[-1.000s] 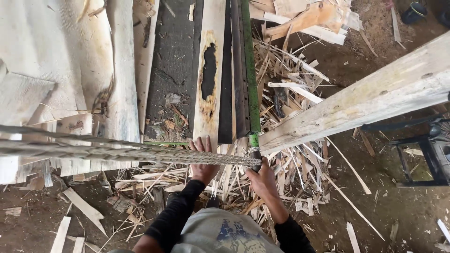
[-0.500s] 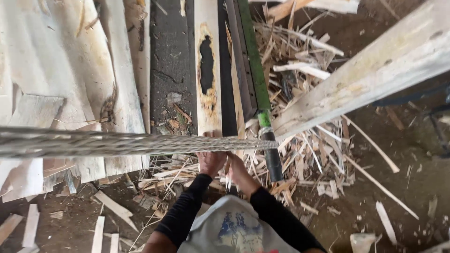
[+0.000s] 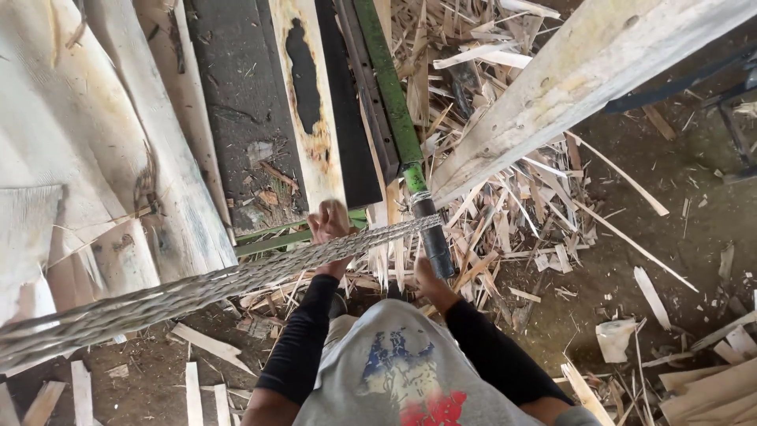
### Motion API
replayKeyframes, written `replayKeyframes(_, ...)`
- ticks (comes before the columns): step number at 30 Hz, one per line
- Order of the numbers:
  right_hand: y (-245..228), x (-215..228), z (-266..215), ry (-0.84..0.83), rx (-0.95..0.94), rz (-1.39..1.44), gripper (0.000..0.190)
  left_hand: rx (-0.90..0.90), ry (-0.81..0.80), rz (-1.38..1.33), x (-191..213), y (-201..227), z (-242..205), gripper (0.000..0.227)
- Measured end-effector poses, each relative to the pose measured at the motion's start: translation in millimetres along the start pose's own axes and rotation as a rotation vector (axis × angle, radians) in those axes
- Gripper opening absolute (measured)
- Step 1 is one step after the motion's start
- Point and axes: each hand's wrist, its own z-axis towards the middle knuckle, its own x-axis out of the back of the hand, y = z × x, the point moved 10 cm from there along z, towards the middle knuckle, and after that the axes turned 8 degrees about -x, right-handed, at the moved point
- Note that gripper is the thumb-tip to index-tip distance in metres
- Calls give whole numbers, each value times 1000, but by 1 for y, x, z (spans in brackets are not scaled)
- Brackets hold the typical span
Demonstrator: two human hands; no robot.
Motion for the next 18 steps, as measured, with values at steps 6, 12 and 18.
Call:
replayKeyframes(6,-4,102,-7,569,866,-419,31,-194,204,222,6,-3,-7,66)
replayKeyframes(12,-3,102,-29,651,680,-468,51,63,-184,-49,7,-25,-7,53)
replayKeyframes(18,-15,102,-28,524,619,-431,51,-701,551,579,100,75,-78,55)
